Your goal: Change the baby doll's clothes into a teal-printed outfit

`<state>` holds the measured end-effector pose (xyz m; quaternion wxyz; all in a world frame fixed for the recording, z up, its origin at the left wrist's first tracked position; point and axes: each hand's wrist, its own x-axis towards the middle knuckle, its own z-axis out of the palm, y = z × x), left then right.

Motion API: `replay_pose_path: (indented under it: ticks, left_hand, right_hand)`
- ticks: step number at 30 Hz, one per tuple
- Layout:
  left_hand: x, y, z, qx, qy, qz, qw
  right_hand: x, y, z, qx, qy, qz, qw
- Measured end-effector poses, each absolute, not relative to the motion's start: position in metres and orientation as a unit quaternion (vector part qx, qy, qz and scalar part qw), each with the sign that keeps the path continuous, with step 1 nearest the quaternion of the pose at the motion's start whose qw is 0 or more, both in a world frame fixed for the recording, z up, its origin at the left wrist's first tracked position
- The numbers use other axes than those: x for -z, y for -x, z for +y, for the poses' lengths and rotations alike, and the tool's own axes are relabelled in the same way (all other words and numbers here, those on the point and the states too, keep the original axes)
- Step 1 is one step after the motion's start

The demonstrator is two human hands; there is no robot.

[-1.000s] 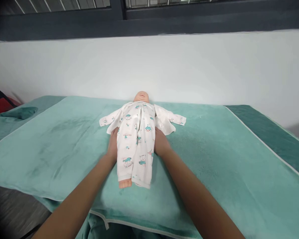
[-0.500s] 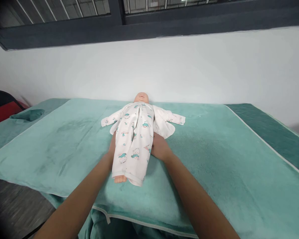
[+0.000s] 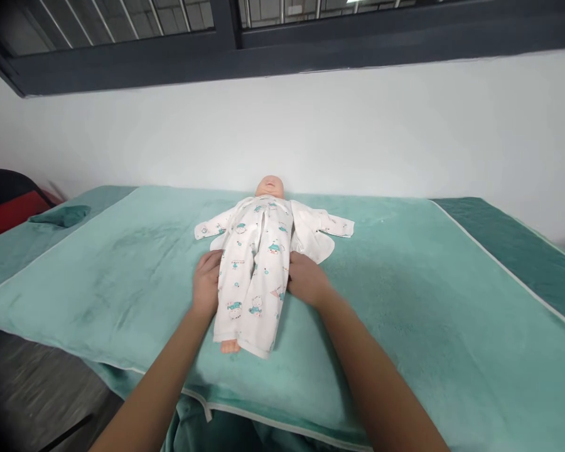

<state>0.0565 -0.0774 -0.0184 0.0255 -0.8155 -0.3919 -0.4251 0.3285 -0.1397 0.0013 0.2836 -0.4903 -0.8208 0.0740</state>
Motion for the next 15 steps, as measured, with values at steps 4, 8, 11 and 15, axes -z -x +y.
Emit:
replay_pose_path:
  ticks: [4, 8, 11, 15]
  left_hand:
    - [0.02, -0.055, -0.076, 0.427, 0.812, -0.396, 0.017]
    - [0.019, -0.057, -0.079, 0.436, 0.769, -0.464, -0.059]
    - [0.016, -0.057, -0.078, 0.468, 0.693, -0.541, -0.088]
    - [0.006, -0.056, -0.055, 0.394, 0.655, -0.64, -0.082]
  right_hand:
    - [-0.014, -0.336, -0.154, -0.145, 0.497, -0.809, 0.279]
    - [-0.019, -0.343, -0.161, -0.205, 0.512, -0.768, 0.324]
    - [-0.012, -0.357, -0.156, -0.124, 0.601, -0.657, 0.438]
    - [0.003, -0.38, -0.143, 0.019, 0.798, -0.476, 0.368]
